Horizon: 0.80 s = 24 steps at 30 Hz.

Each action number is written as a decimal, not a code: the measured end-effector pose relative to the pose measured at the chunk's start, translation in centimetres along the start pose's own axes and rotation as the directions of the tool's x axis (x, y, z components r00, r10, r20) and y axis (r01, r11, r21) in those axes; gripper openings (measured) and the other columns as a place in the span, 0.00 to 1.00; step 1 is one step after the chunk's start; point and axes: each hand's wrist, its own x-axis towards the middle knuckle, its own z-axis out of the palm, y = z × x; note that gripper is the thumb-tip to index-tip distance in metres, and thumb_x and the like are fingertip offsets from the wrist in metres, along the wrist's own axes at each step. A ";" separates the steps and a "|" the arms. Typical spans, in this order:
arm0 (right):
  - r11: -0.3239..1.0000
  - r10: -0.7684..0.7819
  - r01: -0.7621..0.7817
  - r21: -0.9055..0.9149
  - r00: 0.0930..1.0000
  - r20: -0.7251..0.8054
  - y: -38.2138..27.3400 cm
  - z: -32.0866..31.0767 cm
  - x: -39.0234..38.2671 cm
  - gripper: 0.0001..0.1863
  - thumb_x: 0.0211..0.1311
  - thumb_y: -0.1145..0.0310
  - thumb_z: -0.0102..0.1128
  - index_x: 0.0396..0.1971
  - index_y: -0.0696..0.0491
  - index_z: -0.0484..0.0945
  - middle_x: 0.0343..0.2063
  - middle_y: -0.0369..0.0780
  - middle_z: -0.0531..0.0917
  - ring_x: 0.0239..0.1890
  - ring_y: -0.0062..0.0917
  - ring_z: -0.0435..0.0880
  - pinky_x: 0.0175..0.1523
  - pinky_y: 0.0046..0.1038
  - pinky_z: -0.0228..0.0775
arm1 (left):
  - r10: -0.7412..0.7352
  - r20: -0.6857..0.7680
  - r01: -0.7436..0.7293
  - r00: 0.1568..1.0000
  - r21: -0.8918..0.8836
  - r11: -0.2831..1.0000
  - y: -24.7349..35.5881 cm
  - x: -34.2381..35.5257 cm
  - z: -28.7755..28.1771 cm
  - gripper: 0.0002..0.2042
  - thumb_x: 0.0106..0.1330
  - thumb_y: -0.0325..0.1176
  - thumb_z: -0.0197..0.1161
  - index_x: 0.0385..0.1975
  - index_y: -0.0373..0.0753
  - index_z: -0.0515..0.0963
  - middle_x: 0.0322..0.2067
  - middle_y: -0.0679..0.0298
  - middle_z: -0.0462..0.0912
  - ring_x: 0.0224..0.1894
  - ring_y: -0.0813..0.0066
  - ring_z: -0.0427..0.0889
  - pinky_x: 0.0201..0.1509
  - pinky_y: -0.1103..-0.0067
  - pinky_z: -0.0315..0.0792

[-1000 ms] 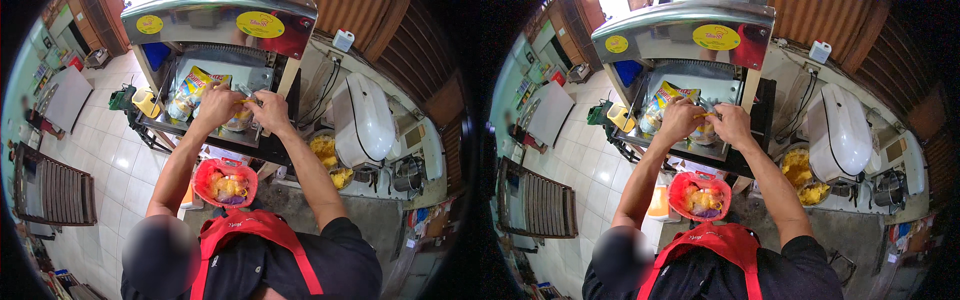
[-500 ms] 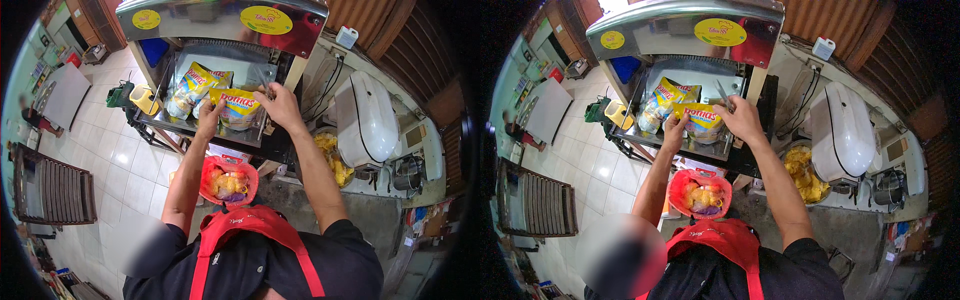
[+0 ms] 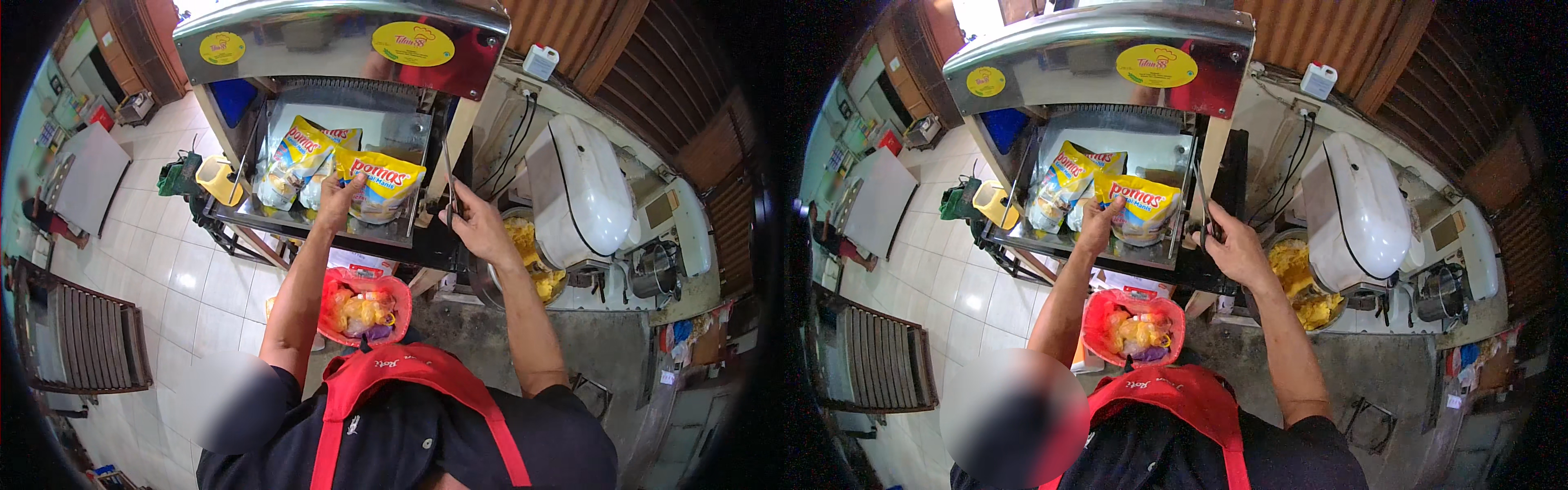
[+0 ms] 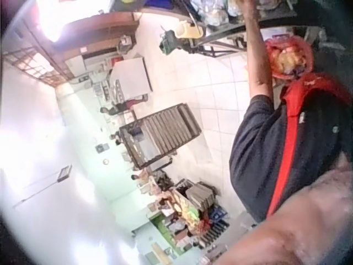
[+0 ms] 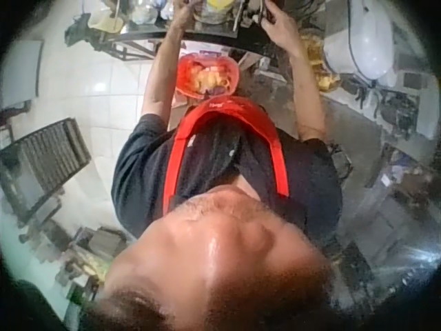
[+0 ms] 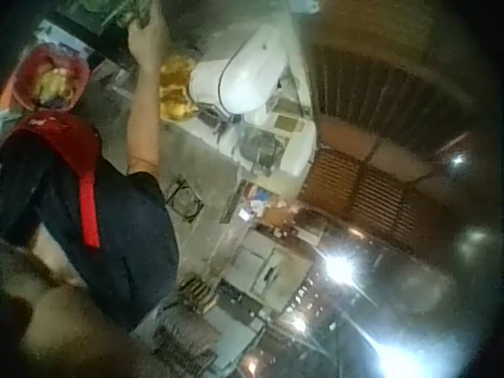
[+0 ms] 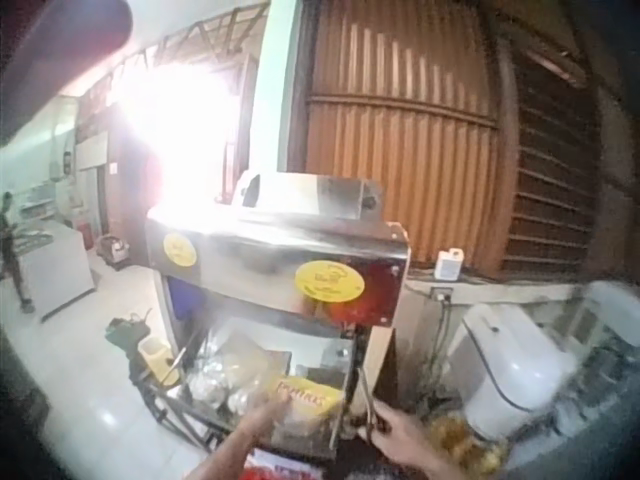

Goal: Cutting open ingredient packets and adding them to a large industrial mixer containing dough.

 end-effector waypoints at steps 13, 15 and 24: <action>0.920 0.145 -0.192 -0.341 0.977 -0.159 -1.7 -2.7 -2.5 0.24 0.39 0.59 0.78 0.33 0.61 0.82 0.28 0.41 0.83 0.32 0.24 0.84 0.38 0.26 0.75 | 0.003 0.049 0.001 0.999 -0.088 0.996 0.4 0.2 -1.9 0.14 0.65 0.33 0.66 0.47 0.33 0.78 0.39 0.63 0.85 0.38 0.76 0.83 0.44 0.76 0.78; 0.864 0.069 -0.119 -0.489 0.990 -0.120 -2.9 -2.6 -2.3 0.28 0.36 0.55 0.79 0.33 0.62 0.82 0.31 0.42 0.83 0.32 0.26 0.84 0.39 0.27 0.75 | -0.020 0.058 0.024 0.998 -0.067 0.997 0.2 0.6 -2.0 0.15 0.65 0.33 0.66 0.47 0.33 0.78 0.39 0.63 0.85 0.38 0.76 0.83 0.44 0.76 0.78; 0.871 0.086 -0.081 -0.485 0.996 -0.013 -3.7 -2.0 1.0 0.30 0.36 0.55 0.76 0.36 0.63 0.82 0.35 0.46 0.84 0.34 0.29 0.84 0.43 0.29 0.76 | -0.049 0.105 0.051 0.993 -0.009 0.999 0.1 1.1 -1.8 0.14 0.65 0.35 0.66 0.47 0.35 0.79 0.38 0.64 0.85 0.37 0.78 0.83 0.43 0.78 0.77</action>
